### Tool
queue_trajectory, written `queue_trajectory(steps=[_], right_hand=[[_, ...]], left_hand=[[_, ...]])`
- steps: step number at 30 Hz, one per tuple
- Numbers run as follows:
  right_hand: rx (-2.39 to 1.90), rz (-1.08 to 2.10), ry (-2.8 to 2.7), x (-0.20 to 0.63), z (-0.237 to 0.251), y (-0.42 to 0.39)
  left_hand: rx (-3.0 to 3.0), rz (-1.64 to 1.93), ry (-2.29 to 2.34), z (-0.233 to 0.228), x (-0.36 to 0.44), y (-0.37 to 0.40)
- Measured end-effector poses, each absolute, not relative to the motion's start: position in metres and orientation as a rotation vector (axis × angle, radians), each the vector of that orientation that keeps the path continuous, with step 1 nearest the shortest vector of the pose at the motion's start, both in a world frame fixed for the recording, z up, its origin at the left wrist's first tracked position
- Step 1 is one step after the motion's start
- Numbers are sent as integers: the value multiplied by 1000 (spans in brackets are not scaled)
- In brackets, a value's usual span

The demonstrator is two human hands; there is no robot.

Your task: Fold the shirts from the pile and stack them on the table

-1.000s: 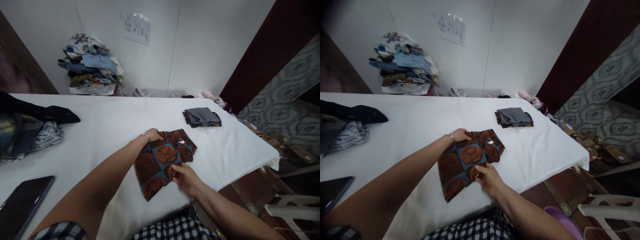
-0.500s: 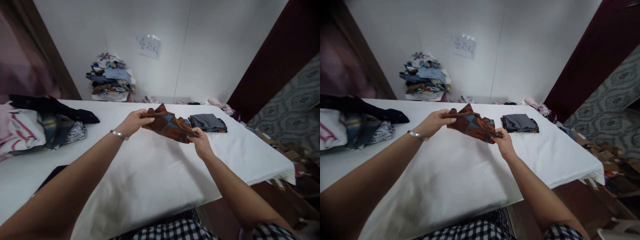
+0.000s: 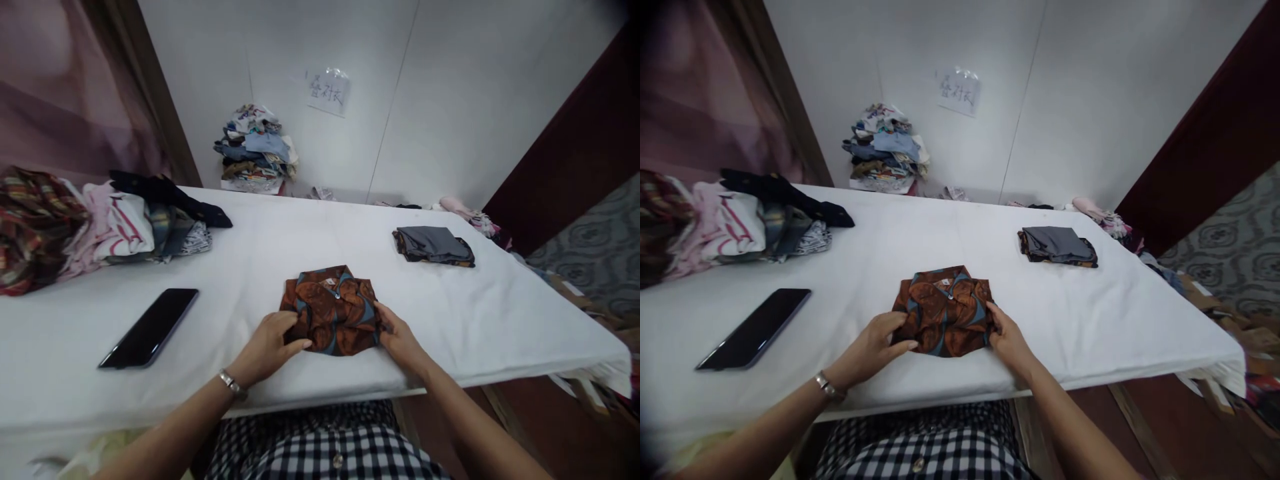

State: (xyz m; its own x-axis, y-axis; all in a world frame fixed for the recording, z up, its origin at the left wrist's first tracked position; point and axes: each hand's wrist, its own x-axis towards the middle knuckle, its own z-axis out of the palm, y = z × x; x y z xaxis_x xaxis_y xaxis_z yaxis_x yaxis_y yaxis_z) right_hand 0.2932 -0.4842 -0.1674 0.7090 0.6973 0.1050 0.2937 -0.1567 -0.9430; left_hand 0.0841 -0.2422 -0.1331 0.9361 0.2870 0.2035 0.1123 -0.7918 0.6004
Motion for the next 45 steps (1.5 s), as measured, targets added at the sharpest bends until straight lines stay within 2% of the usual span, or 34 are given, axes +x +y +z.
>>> queue_trajectory(steps=[6,11,16,21,25,28,30,33,37,45], right_hand=[[-1753,429,-559,316,-142,-462],[-1871,351,-651,320,-138,-429],[-1758,224,-728,304,-146,-448],[-1924,291,-780,302,-169,-470],[-2051,156,-872,300,-157,-475],[-2009,-92,-996,289,-134,-473],[-1930,-172,-1148,279,-121,-466],[-1930,-56,-1407,268,-117,-451],[-2163,270,-1565,262,-134,-441],[-2298,302,-1614,247,-138,-460]], left_hand=[[2131,383,743,-121,110,-231],[2119,474,729,-119,142,-233],[1999,657,700,-118,131,-233],[2221,384,818,-138,116,-223],[2376,494,876,-131,110,-228],[2510,772,739,-116,106,-245],[2619,873,490,-111,106,-260],[2763,721,117,-115,114,-277],[2874,446,12,-130,123,-280],[2778,567,-126,-136,117,-282]])
